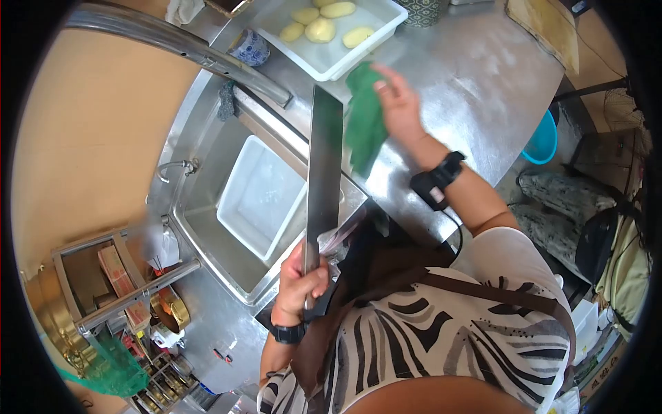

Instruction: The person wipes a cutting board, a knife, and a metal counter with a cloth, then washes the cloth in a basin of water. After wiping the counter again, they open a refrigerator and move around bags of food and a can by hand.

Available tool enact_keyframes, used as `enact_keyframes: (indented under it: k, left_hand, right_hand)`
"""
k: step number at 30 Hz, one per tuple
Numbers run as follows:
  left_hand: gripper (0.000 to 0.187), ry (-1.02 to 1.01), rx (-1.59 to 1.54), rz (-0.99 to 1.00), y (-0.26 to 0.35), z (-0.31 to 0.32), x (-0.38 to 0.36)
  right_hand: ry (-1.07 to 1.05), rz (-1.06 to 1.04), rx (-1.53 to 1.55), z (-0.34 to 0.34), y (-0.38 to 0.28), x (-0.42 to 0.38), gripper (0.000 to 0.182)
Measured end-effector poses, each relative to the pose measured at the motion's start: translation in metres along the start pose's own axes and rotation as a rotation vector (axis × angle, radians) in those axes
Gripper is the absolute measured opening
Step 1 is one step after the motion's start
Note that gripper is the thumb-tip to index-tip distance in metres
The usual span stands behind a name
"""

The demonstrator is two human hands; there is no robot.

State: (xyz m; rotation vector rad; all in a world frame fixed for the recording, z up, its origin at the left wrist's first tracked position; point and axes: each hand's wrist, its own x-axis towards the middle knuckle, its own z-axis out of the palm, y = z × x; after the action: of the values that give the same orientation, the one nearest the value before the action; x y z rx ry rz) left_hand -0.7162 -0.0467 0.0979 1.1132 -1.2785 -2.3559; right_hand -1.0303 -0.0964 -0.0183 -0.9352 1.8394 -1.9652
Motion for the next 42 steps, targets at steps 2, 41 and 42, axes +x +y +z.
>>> enact_keyframes:
  k: [2, 41, 42]
  left_hand:
    - [0.056, 0.09, -0.042, 0.011, -0.004, -0.003, -0.014]
    - [0.063, 0.395, 0.442, 0.042, -0.037, -0.003, 0.023]
    - [0.063, 0.387, 0.443, 0.052, -0.041, -0.004, 0.029]
  right_hand:
    - [0.104, 0.058, -0.046, -0.038, -0.006, 0.033, 0.033]
    - [-0.57, -0.439, -0.572, -0.079, 0.079, -0.08, 0.054]
    - [-0.772, -0.387, -0.413, -0.068, 0.07, -0.099, 0.054]
